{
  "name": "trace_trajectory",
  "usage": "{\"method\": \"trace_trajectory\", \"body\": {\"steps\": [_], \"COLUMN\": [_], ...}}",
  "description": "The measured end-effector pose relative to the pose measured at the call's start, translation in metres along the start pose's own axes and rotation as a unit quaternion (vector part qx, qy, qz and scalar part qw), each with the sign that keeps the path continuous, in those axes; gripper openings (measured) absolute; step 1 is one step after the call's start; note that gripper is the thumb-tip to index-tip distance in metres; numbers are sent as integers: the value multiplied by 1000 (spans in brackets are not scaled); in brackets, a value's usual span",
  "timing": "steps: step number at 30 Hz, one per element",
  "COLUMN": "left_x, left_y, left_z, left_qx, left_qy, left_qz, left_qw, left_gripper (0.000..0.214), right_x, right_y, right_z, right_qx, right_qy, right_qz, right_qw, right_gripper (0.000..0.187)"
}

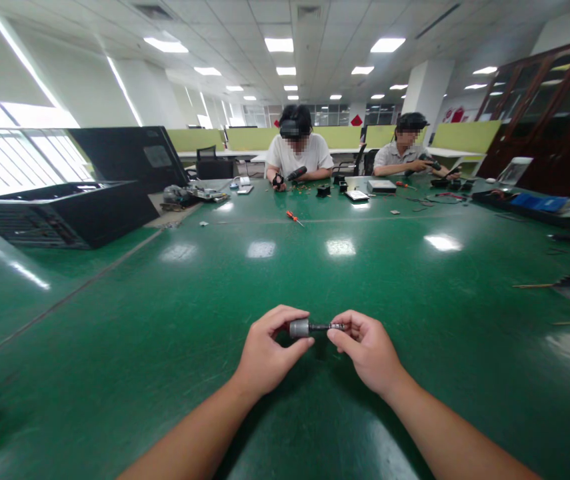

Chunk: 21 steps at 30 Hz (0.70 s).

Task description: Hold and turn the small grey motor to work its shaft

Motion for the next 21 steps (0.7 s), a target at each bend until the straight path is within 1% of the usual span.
{"method": "trace_trajectory", "body": {"steps": [9, 16, 21], "left_x": [-1, -2, -1], "left_y": [1, 1, 1], "left_z": [2, 2, 4], "left_qx": [-5, -8, -8], "left_qy": [-1, -5, -1], "left_qz": [1, -16, -18], "left_qw": [1000, 1000, 1000], "left_gripper": [26, 26, 26], "right_x": [-1, -1, -2], "right_y": [0, 1, 0], "right_z": [1, -1, -1], "right_qx": [-2, -3, -2], "right_qy": [2, 5, 3], "right_qz": [-6, -9, -14], "right_qw": [1000, 1000, 1000], "right_gripper": [15, 16, 18]}}
Point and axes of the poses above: each hand's wrist, its own y-axis away from the middle knuckle, its own x-axis out of the palm, z = x × y, the point moved 5 cm from there along -y, towards the middle knuckle, and after that the axes turned 12 degrees about x, right-handed, at the moved point
